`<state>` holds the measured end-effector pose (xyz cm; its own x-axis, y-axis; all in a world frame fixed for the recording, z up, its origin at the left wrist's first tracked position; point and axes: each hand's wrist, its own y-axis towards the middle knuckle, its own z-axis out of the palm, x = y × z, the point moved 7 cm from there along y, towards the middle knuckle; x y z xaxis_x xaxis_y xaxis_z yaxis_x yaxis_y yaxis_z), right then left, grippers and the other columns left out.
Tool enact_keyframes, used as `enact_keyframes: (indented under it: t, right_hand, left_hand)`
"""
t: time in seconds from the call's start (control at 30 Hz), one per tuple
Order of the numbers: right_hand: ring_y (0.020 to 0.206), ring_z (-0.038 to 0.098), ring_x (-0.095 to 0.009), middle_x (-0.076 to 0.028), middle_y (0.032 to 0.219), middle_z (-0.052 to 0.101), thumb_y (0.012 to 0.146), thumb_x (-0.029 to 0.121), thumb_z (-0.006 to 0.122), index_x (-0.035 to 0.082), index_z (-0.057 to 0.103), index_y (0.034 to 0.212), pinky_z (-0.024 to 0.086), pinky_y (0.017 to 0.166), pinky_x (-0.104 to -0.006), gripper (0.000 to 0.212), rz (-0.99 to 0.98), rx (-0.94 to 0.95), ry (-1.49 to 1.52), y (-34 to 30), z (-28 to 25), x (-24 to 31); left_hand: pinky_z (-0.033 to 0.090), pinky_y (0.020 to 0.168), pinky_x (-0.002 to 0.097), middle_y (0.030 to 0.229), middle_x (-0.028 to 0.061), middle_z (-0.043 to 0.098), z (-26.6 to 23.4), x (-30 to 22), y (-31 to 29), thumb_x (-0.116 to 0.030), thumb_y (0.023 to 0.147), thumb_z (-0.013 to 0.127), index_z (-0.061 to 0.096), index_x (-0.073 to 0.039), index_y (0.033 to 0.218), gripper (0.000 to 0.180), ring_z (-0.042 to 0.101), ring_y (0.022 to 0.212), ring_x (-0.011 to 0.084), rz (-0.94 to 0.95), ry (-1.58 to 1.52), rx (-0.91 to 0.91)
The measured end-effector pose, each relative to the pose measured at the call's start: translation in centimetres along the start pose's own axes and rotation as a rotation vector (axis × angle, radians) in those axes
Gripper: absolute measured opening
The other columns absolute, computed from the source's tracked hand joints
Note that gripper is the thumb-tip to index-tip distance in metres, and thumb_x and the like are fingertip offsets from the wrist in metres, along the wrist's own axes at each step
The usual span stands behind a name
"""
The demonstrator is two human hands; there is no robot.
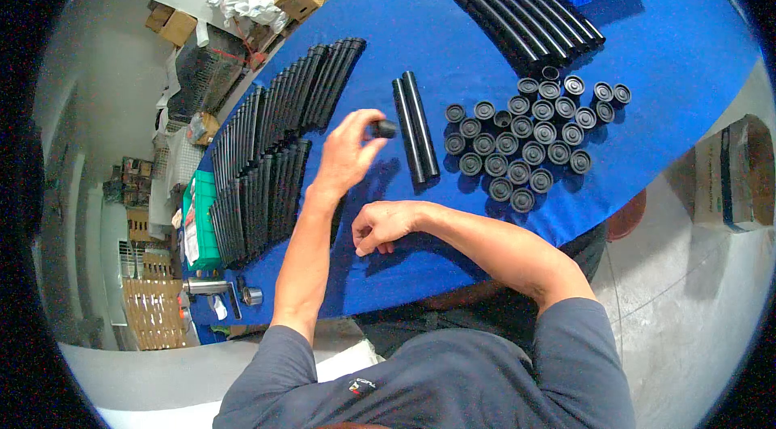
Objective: The person inserts plastic end caps into black plastic pipe segments by hand.
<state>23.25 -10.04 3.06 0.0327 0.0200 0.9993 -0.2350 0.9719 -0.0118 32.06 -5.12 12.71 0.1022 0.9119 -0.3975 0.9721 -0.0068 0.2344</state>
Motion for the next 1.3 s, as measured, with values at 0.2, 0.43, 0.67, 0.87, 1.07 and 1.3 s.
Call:
enact_keyframes:
  t: [0.2, 0.43, 0.67, 0.87, 1.07, 1.3]
  right_hand:
    - [0.069, 0.065, -0.015, -0.008, 0.082, 0.068, 0.086, 0.024, 0.071, -0.001, 0.067, 0.098, 0.055, 0.059, -0.0302, 0.028, -0.018, -0.004, 0.026, 0.4, 0.0, 0.3]
    - [0.066, 0.065, -0.014, -0.007, 0.080, 0.068, 0.087, 0.023, 0.071, 0.000, 0.067, 0.097, 0.055, 0.058, -0.0299, 0.025, 0.010, -0.029, 0.054, 0.2, 0.1, 0.1]
    - [0.063, 0.063, -0.013, -0.005, 0.077, 0.066, 0.088, 0.024, 0.071, 0.002, 0.067, 0.097, 0.054, 0.058, -0.0294, 0.024, 0.028, -0.056, 0.122, -0.1, 0.1, -1.0]
    - [0.066, 0.062, -0.011, -0.005, 0.081, 0.067, 0.089, 0.022, 0.071, 0.000, 0.068, 0.102, 0.053, 0.060, -0.0272, 0.026, -0.020, -0.005, 0.022, 1.2, -0.4, -0.9]
    - [0.067, 0.063, -0.011, -0.005, 0.079, 0.066, 0.089, 0.019, 0.071, -0.001, 0.067, 0.105, 0.053, 0.060, -0.0263, 0.027, 0.057, -0.123, 0.035, -0.5, -1.8, 0.5]
    - [0.066, 0.062, -0.011, -0.005, 0.079, 0.066, 0.088, 0.019, 0.071, -0.003, 0.068, 0.100, 0.052, 0.058, -0.0260, 0.025, 0.022, -0.110, 0.128, 0.2, -0.1, -0.1]
  left_hand:
    - [0.052, 0.083, 0.0417, 0.106, 0.0137, 0.064, -4.9, 9.4, -6.3, -0.004, 0.080, 0.069, 0.057, -0.010, 0.115, 0.038, 0.065, 0.096, 0.0336, -0.286, 0.279, -0.056]
    - [0.050, 0.085, 0.0481, 0.106, 0.0173, 0.061, -3.3, 11.6, -9.7, -0.003, 0.079, 0.068, 0.054, -0.014, 0.125, 0.050, 0.060, 0.101, 0.0393, -0.319, 0.248, 0.004]
    - [0.053, 0.080, 0.0320, 0.108, 0.0138, 0.066, -7.1, 3.4, -11.6, -0.001, 0.085, 0.064, 0.061, -0.004, 0.122, 0.038, 0.064, 0.092, 0.0221, -0.375, -0.334, -0.363]
    - [0.057, 0.059, 0.0413, 0.079, 0.0187, 0.065, -7.1, -17.3, -12.2, -0.015, 0.095, 0.061, 0.065, 0.000, 0.094, 0.015, 0.064, 0.074, 0.0346, 0.316, -1.660, -0.087]
    - [0.057, 0.060, 0.0402, 0.079, 0.0176, 0.065, -2.6, -21.7, -13.9, -0.015, 0.094, 0.062, 0.065, 0.000, 0.094, 0.015, 0.064, 0.074, 0.0327, 0.120, -1.714, -0.181]
    - [0.056, 0.062, 0.0385, 0.080, 0.0161, 0.066, 0.0, -27.1, -13.1, -0.015, 0.093, 0.063, 0.065, 0.000, 0.094, 0.015, 0.064, 0.075, 0.0301, 0.224, -1.756, -0.274]
